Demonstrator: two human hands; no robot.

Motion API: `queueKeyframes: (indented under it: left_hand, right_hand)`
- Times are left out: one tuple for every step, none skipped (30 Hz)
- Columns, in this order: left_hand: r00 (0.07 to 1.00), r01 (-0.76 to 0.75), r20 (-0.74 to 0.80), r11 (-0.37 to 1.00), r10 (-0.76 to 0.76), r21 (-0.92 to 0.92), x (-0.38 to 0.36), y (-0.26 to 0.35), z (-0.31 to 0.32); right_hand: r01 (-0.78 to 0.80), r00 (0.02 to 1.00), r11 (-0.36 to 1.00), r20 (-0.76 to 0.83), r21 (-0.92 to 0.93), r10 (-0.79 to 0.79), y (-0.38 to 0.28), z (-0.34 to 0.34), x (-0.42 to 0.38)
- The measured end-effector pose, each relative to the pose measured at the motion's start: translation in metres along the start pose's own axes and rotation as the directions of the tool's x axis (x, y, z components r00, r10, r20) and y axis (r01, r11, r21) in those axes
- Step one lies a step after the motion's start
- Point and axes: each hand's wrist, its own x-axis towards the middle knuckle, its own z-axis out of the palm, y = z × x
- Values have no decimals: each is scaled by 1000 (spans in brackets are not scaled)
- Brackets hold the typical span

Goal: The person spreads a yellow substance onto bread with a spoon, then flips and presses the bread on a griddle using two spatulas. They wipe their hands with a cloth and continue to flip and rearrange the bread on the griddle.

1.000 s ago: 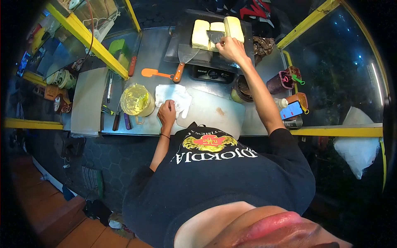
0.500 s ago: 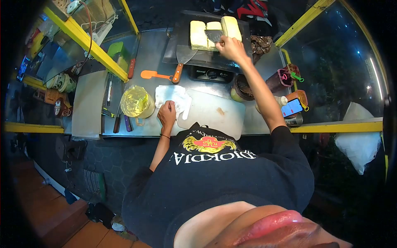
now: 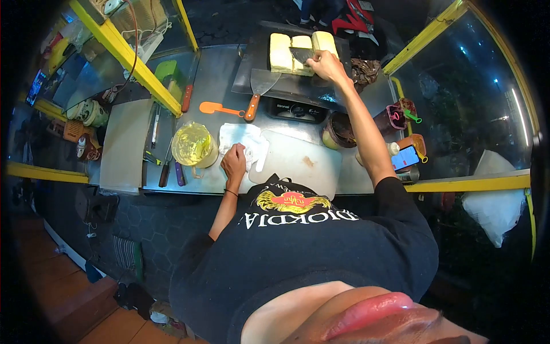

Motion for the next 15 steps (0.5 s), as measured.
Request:
queueKeyframes:
  left_hand:
    - [1000,12,4,999,-12,-43,0,2,-2]
    - [1000,25,8,996,-24,-87,2,4,-4]
    - [1000,24,9,996,-23,-87,3,4,-5]
    - [999,33,11,995,-32,-97,3,2,-3]
    - [999,44,15,993,-42,-108,1,1,-3]
    - [999,47,20,993,-45,-108,0,0,-2]
    - [998,63,23,992,-61,-108,1,0,-1]
    - [997,80,25,991,-77,-106,1,-2,-2]
    - [997,81,22,991,-79,-106,1,-3,-2]
    - [997,71,16,991,-70,-111,2,-3,-2]
    - [998,60,12,991,-59,-119,2,-3,0]
    - [998,59,12,991,-58,-123,3,-4,1]
    - [998,58,8,991,-57,-123,2,-4,1]
    - [998,57,5,991,-57,-122,2,-4,1]
    - [998,56,9,991,-55,-123,2,-4,1]
  right_hand:
    - [-7,1000,1000,24,-4,7,-2,-2,0]
    - [-7,1000,1000,22,-4,7,-2,0,2]
    - [15,1000,1000,-2,-25,-15,0,2,3]
    - [34,999,998,-24,-47,-35,4,5,5]
    - [47,999,998,-5,-36,-47,13,5,13]
    - [62,998,998,14,-25,-61,23,1,24]
    - [133,991,991,-27,-8,-133,36,-4,37]
    - [40,999,995,32,91,-43,33,-20,39]
    - [41,999,989,1,142,-41,29,-33,40]
    - [44,999,981,-30,191,-39,28,-42,43]
    - [75,997,974,-50,214,-66,27,-48,46]
    - [104,993,966,-71,237,-90,27,-53,48]
    - [121,991,960,-86,254,-102,24,-54,54]
    - [118,991,960,-88,252,-99,23,-51,55]
    - [104,990,964,-119,245,-77,20,-43,56]
